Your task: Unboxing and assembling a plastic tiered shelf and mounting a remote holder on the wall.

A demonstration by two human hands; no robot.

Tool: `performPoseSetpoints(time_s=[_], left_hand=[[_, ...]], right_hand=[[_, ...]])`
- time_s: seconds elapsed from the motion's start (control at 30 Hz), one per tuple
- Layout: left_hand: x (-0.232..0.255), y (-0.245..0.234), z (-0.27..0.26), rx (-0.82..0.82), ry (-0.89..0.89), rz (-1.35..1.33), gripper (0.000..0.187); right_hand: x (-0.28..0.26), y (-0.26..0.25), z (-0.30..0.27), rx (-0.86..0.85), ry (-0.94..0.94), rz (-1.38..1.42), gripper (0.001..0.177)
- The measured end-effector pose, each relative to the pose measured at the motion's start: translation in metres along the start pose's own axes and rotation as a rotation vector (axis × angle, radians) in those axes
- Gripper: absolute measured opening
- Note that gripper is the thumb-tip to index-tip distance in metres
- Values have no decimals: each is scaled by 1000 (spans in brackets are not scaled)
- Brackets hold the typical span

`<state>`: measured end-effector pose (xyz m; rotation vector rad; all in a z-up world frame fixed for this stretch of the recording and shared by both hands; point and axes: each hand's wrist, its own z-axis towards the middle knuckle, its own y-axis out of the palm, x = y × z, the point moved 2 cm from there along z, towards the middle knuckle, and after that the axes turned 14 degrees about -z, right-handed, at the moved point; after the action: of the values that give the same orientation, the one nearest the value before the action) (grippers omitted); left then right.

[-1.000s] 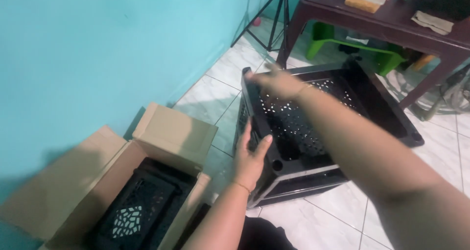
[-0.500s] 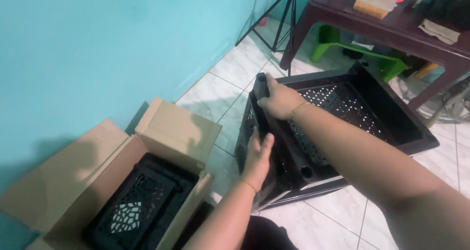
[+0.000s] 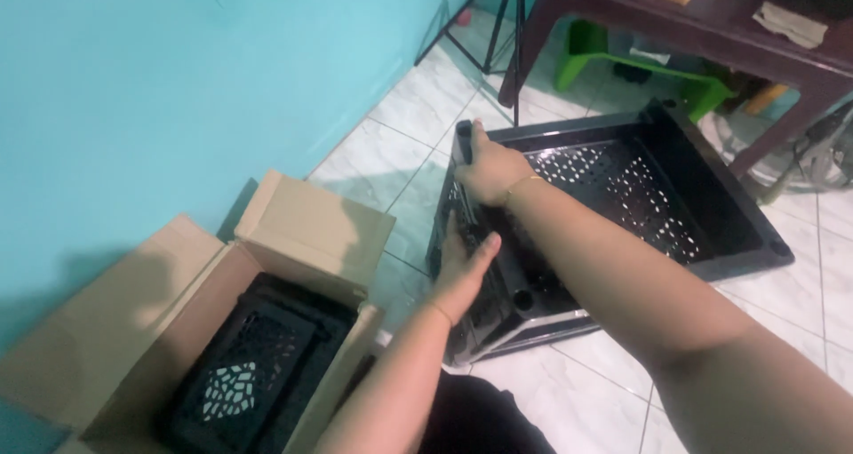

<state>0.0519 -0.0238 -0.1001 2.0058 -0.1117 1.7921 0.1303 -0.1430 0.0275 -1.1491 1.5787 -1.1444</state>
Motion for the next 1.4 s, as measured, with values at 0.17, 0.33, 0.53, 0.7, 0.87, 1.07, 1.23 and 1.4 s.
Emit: performPoseSetpoints(time_s=[0.17, 0.33, 0.53, 0.7, 0.87, 1.07, 1.23, 1.4], left_hand=[[27, 8, 8, -38, -41, -253, 106], [29, 13, 14, 35, -52, -401, 98], [51, -4, 8, 34, -141, -332, 102], [-8, -79, 91, 65, -106, -192, 87], [96, -91, 95, 253, 364, 406, 66], [151, 7, -23, 143, 749, 458, 32], [79, 56, -48, -268, 49, 690, 46], [31, 120, -41, -419, 411, 673, 77]], right_hand=[[-3, 8, 1, 42, -9, 4, 100], [-2, 9, 0, 46, -8, 15, 98], [40, -27, -39, -96, -87, 69, 95], [142, -98, -145, 124, 426, 238, 69], [251, -27, -149, 91, 387, 136, 66], [203, 40, -134, 49, 231, 881, 63], [178, 34, -150, 214, 206, 712, 55], [148, -14, -162, 797, -516, 60, 22]])
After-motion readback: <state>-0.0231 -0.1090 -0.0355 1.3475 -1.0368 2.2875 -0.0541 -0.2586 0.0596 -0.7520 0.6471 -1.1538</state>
